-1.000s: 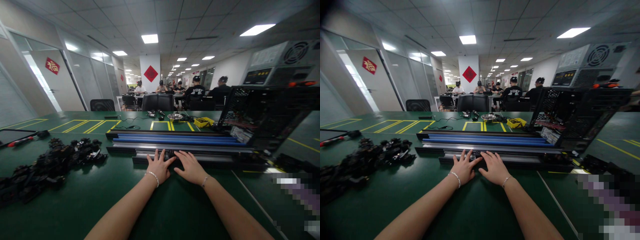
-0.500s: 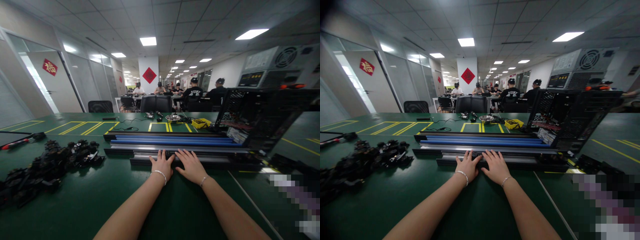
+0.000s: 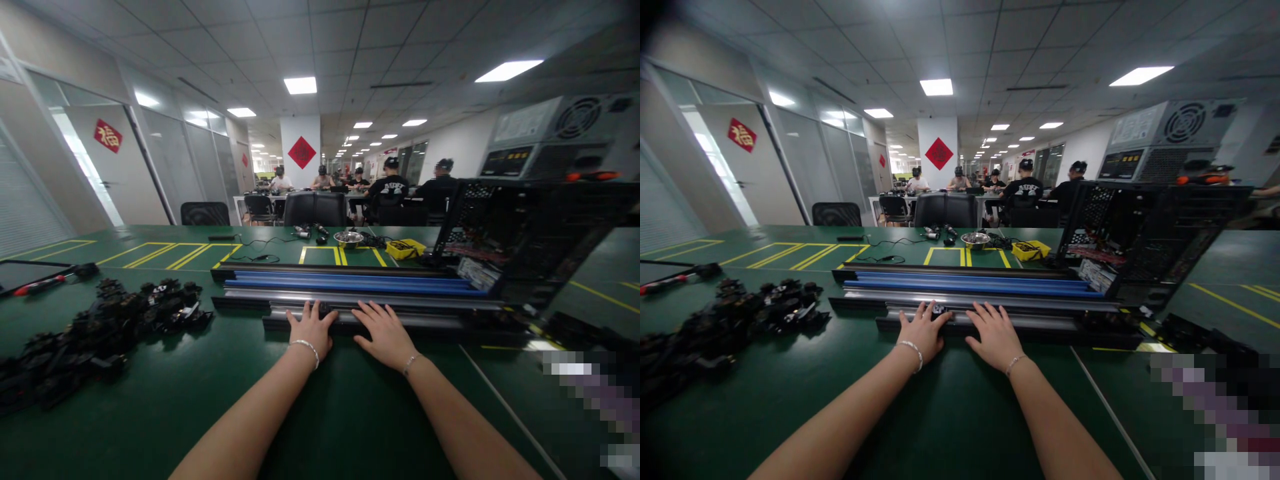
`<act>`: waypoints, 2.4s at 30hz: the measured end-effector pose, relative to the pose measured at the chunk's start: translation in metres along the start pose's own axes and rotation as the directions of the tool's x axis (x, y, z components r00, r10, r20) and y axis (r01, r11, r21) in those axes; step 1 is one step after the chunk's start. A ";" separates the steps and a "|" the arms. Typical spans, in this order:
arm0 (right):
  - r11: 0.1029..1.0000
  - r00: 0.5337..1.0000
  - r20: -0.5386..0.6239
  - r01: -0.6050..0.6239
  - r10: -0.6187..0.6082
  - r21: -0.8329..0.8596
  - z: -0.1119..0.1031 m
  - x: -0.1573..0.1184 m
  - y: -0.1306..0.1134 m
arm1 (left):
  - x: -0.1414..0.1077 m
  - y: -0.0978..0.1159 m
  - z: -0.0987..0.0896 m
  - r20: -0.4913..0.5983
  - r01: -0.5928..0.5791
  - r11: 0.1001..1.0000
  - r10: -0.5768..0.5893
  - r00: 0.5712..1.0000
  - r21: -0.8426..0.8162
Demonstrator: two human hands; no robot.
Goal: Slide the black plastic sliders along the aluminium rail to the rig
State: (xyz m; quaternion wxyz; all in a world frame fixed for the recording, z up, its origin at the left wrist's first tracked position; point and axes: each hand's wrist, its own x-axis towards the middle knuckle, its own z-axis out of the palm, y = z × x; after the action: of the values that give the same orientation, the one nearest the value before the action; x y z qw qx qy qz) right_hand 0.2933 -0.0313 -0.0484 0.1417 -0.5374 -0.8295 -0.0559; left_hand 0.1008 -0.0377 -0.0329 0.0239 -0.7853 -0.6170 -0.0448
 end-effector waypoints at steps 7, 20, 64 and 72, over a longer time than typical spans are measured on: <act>1.000 1.000 0.005 -0.005 0.005 -0.005 0.000 0.000 0.001 | -0.001 -0.023 0.003 -0.035 0.004 0.999 -0.003 0.999 0.041; 1.000 1.000 0.025 -0.007 0.007 -0.018 -0.003 0.000 0.000 | -0.005 -0.049 -0.001 0.006 0.020 0.996 -0.020 1.000 0.092; 1.000 0.999 0.032 -0.009 0.009 -0.013 -0.002 0.000 0.002 | -0.019 -0.116 -0.007 0.081 0.152 0.988 -0.153 0.985 0.015; 1.000 0.998 0.057 -0.016 0.016 -0.001 -0.004 0.001 0.001 | -0.020 -0.123 -0.005 0.059 0.162 0.986 -0.164 0.985 0.043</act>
State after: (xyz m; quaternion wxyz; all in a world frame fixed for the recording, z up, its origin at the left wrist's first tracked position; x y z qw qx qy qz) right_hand 0.2946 -0.0314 -0.0443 0.1184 -0.5454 -0.8288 -0.0397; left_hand -0.0233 -0.0282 -0.0320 0.0158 -0.7326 -0.6804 -0.0101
